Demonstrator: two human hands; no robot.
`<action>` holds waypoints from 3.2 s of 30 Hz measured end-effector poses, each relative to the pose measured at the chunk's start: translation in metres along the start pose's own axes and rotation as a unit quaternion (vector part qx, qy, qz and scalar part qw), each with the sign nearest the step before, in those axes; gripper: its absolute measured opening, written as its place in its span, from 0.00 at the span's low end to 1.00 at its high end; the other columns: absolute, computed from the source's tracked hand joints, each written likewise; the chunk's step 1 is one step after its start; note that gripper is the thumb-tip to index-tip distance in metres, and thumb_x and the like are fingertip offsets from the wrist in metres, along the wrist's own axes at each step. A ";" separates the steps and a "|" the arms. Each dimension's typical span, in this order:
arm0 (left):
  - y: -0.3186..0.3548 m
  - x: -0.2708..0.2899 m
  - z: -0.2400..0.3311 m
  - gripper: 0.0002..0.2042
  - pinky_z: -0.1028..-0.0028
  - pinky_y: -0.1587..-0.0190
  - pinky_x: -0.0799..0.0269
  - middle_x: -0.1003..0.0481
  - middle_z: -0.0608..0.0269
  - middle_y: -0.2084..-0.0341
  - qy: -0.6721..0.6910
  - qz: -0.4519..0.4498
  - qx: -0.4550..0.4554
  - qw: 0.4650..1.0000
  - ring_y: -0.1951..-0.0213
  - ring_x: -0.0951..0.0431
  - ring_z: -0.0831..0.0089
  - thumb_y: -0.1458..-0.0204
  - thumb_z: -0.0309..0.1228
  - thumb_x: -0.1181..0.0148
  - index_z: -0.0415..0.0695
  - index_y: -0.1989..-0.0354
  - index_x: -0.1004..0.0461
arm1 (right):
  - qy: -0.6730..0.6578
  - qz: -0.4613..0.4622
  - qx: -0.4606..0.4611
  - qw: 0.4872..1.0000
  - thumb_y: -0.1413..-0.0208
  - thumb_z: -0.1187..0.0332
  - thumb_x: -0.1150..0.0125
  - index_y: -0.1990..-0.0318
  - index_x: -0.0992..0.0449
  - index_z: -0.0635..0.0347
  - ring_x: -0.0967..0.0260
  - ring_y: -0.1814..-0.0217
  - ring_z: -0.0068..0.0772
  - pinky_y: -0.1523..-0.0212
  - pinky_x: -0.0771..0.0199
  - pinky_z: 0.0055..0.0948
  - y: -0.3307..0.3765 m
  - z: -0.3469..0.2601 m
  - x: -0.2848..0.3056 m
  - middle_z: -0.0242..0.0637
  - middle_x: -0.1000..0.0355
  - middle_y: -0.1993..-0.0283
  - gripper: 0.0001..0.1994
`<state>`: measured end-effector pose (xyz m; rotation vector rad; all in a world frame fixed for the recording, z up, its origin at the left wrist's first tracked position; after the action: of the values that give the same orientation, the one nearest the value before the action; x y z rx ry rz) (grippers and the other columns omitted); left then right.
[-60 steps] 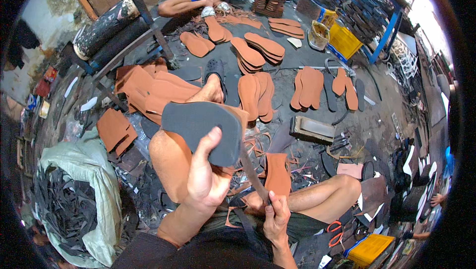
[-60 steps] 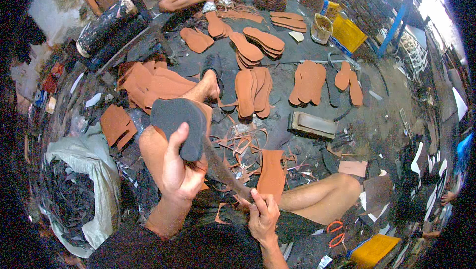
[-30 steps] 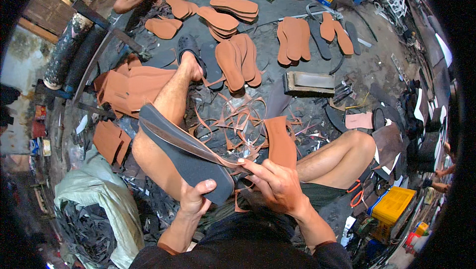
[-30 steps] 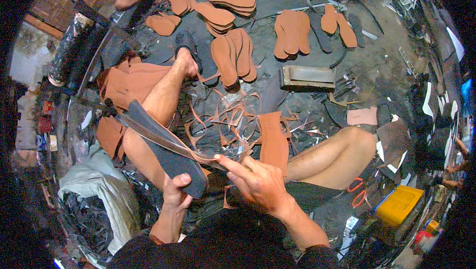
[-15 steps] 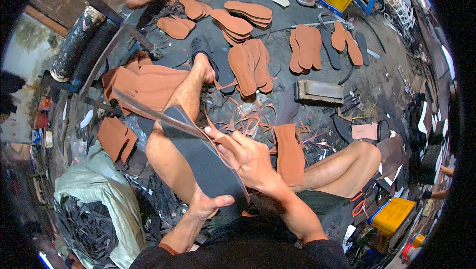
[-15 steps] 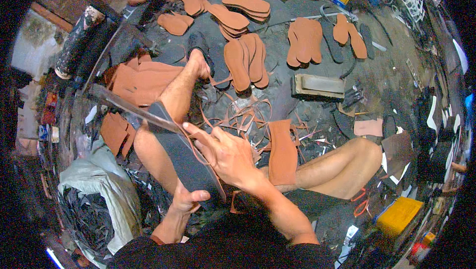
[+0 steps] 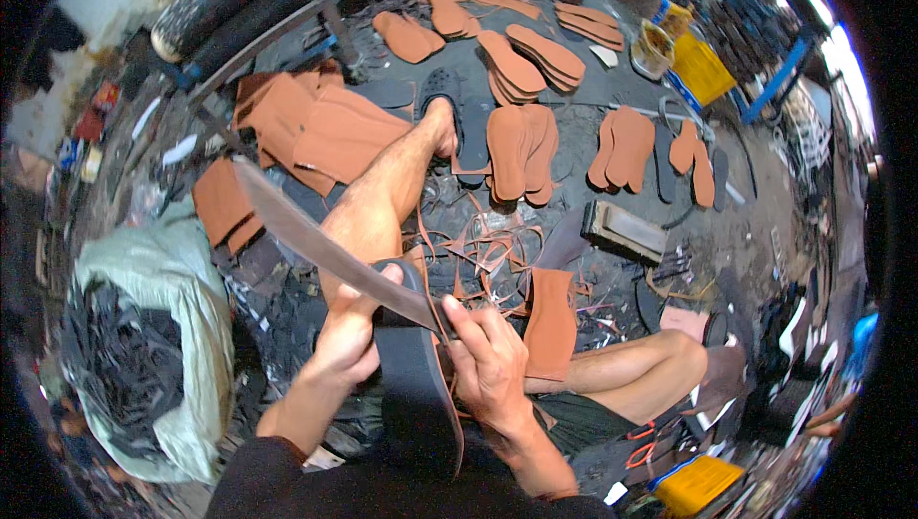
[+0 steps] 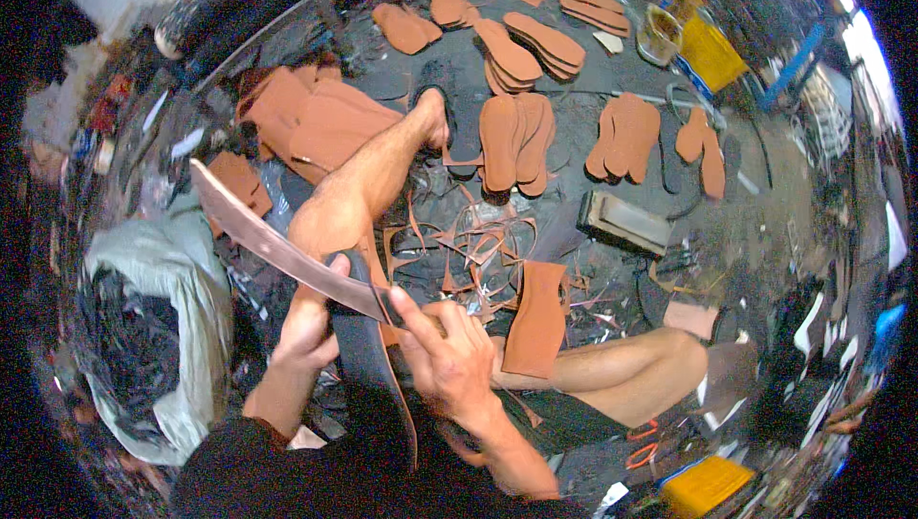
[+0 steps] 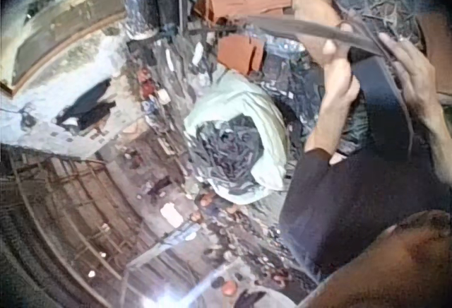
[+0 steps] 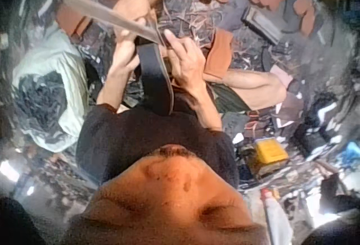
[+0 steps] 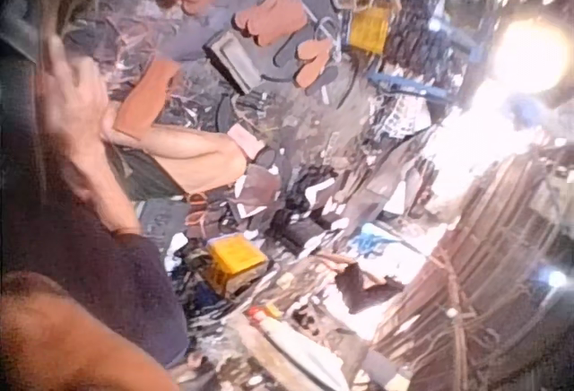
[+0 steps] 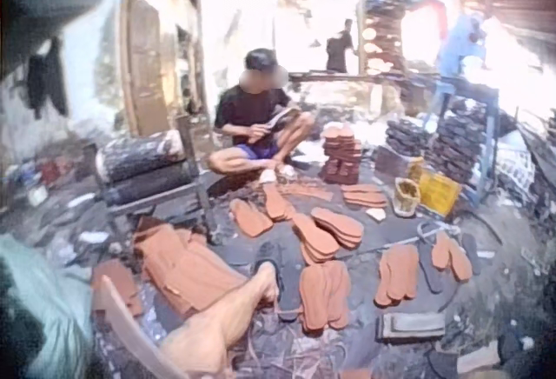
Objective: The person sits on the floor and uses a knife to trim the edges of shoe insoles. They handle each insole individually, cutting away excess material and occasionally flipping the insole to work on different sides.
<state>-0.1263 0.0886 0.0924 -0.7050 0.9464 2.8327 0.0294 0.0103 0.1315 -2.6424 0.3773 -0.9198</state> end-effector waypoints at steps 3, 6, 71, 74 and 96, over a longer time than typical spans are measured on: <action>0.005 -0.005 0.012 0.10 0.69 0.61 0.23 0.24 0.59 0.68 0.039 -0.047 0.015 0.998 0.67 0.22 0.68 0.40 0.35 0.44 0.41 0.58 0.29 | -0.052 -0.006 -0.051 0.997 0.55 0.77 0.37 0.43 0.26 0.47 0.32 0.67 0.40 0.66 0.31 0.36 0.049 0.033 0.000 0.36 0.32 0.67 0.27; -0.001 0.001 0.020 0.12 0.71 0.62 0.24 0.24 0.61 0.69 -0.031 -0.118 0.041 0.992 0.67 0.22 0.72 0.40 0.38 0.43 0.40 0.57 0.29 | -0.035 -0.044 -0.105 0.993 0.56 0.79 0.38 0.44 0.25 0.49 0.32 0.65 0.40 0.65 0.32 0.36 0.104 0.050 0.014 0.37 0.31 0.66 0.27; 0.009 -0.048 -0.062 0.31 0.69 0.56 0.23 0.25 0.59 0.65 -0.101 -0.092 -0.052 0.989 0.62 0.22 0.67 0.60 0.33 0.30 0.38 0.46 0.36 | 0.013 -0.101 -0.110 0.989 0.53 0.69 0.35 0.40 0.29 0.41 0.30 0.74 0.37 0.75 0.30 0.34 0.061 0.046 0.081 0.34 0.32 0.70 0.28; 0.011 -0.050 -0.061 0.27 0.68 0.56 0.23 0.25 0.56 0.66 -0.115 -0.098 -0.061 0.987 0.62 0.22 0.65 0.59 0.29 0.33 0.35 0.49 0.35 | 0.034 -0.043 -0.060 0.997 0.51 0.68 0.35 0.42 0.28 0.45 0.29 0.73 0.36 0.75 0.29 0.35 0.050 0.050 0.056 0.34 0.33 0.71 0.25; -0.152 -0.168 -0.058 0.42 0.55 0.42 0.42 0.35 0.48 0.45 -0.554 0.051 -0.531 0.639 0.47 0.37 0.50 0.62 0.26 0.30 0.43 0.33 0.40 | 0.313 0.365 -0.467 0.742 0.30 0.62 0.57 0.36 0.34 0.59 0.35 0.47 0.26 0.46 0.36 0.25 0.219 0.072 0.368 0.36 0.32 0.37 0.20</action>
<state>0.0783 0.1898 0.0432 1.1171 -0.9337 2.7279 0.3227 -0.3022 0.1988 -2.2778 2.3690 -1.5241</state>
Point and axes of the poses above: each hand's wrist, its own y-axis away from the middle knuckle, its own x-axis out of the back of the hand, z = x × y, the point moved 7 cm from there along -y, towards the middle knuckle
